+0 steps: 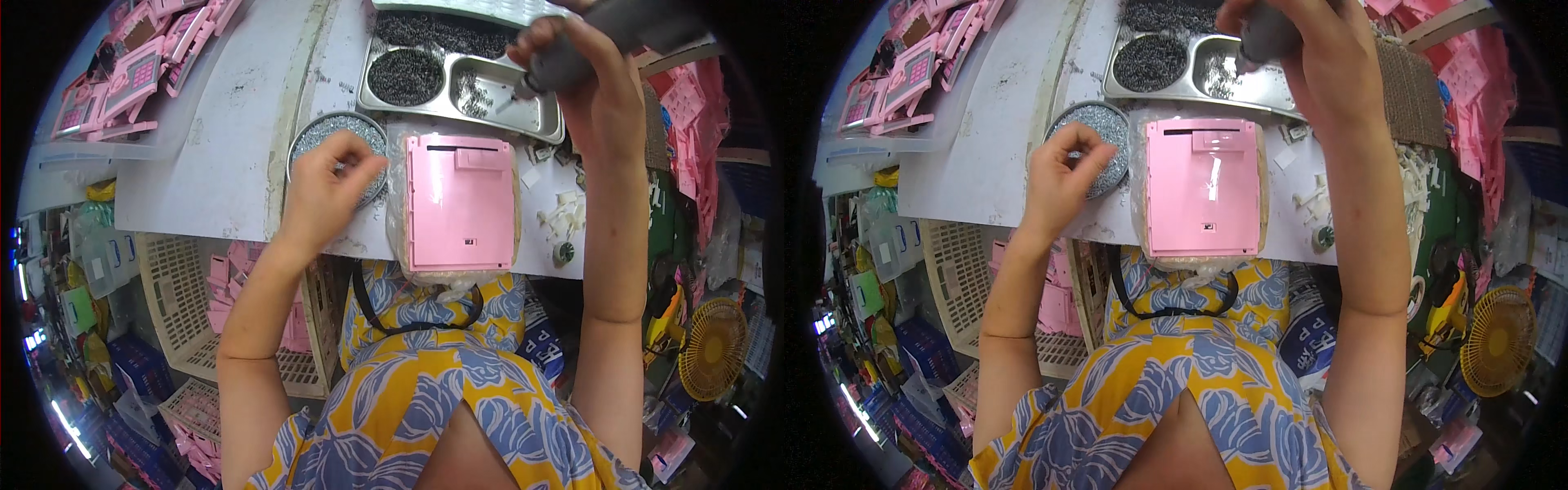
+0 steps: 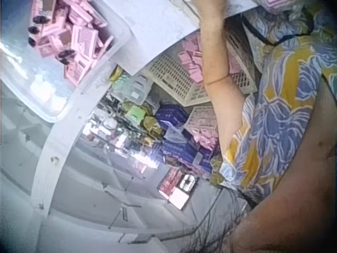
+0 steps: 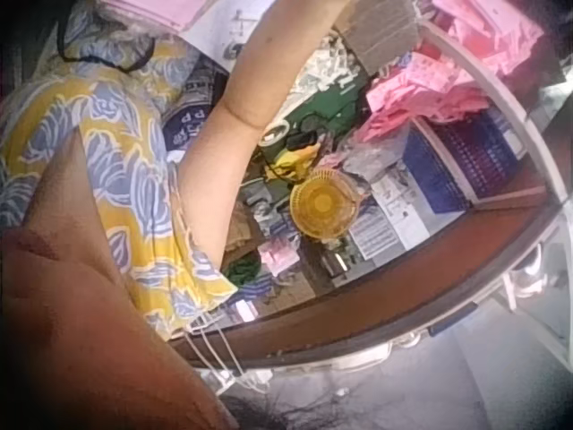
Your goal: Assembling a toy electronic device by soldering internal components and securing the case with screws.
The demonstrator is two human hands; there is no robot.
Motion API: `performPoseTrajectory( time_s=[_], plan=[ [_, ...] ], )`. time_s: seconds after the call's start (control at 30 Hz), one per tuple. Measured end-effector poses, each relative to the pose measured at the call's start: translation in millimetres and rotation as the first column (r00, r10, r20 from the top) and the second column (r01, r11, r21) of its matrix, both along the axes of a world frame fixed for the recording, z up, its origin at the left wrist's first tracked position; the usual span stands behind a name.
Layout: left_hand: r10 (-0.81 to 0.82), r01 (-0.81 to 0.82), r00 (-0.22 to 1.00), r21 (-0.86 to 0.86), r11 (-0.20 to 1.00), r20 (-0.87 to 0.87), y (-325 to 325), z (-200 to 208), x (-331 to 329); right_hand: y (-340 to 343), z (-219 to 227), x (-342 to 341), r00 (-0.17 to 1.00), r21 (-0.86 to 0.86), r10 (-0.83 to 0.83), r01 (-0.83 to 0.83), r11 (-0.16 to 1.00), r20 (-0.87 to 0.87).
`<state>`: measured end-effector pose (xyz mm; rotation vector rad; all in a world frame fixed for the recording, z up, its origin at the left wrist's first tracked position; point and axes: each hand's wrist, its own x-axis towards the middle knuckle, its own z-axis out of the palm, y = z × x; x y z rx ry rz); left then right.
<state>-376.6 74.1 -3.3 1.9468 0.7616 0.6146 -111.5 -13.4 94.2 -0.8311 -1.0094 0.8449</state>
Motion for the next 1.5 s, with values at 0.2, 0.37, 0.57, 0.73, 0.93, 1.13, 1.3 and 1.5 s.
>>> performPoseTrajectory(
  time_s=[0.2, 0.37, 0.57, 0.73, 0.93, 1.13, 1.3, 1.5],
  plan=[
    [-0.201, 0.156, 0.958, 0.221, 0.963, 0.202, -75.2, 10.5, 26.1, -60.5, -14.0, -34.5, 0.983, 0.139, 0.180, -0.172, 0.975, -0.045],
    [-0.247, 0.148, 0.934, 0.350, 0.925, 0.259, -96.7, 5.2, 33.1, -84.2, -7.7, -45.8, 0.974, 0.106, 0.224, -0.219, 0.970, -0.039],
    [-0.267, 0.128, 0.902, 0.380, 0.916, 0.340, -93.3, 5.2, 37.5, -88.3, -3.0, -68.1, 0.993, -0.042, 0.061, -0.066, 0.997, -0.101],
    [-0.245, 0.088, 0.915, 0.433, 0.897, 0.322, -91.7, -7.6, 30.1, -80.0, -8.3, -82.6, 0.995, -0.097, 0.042, -0.051, 0.994, -0.095],
    [0.107, -0.026, 0.987, 0.544, 0.838, -0.118, -2.5, -7.7, 5.3, -77.2, -26.2, -55.1, 1.000, 0.023, 0.021, -0.021, 1.000, -0.003],
    [0.173, 0.076, 0.929, 0.624, 0.778, -0.328, 17.7, -28.7, -14.5, -109.2, -32.5, -48.7, 0.997, -0.057, -0.075, 0.075, 0.996, -0.006],
    [0.345, 0.000, 0.878, 0.719, 0.695, -0.333, 32.8, -43.8, -8.7, -141.8, -46.0, -56.5, 0.993, -0.155, -0.112, 0.104, 0.982, -0.039],
    [0.214, 0.074, 0.910, 0.648, 0.758, -0.354, 41.4, -40.8, 8.3, -146.6, -54.2, -62.1, 0.995, -0.188, -0.100, 0.099, 0.977, 0.002]
  ],
)
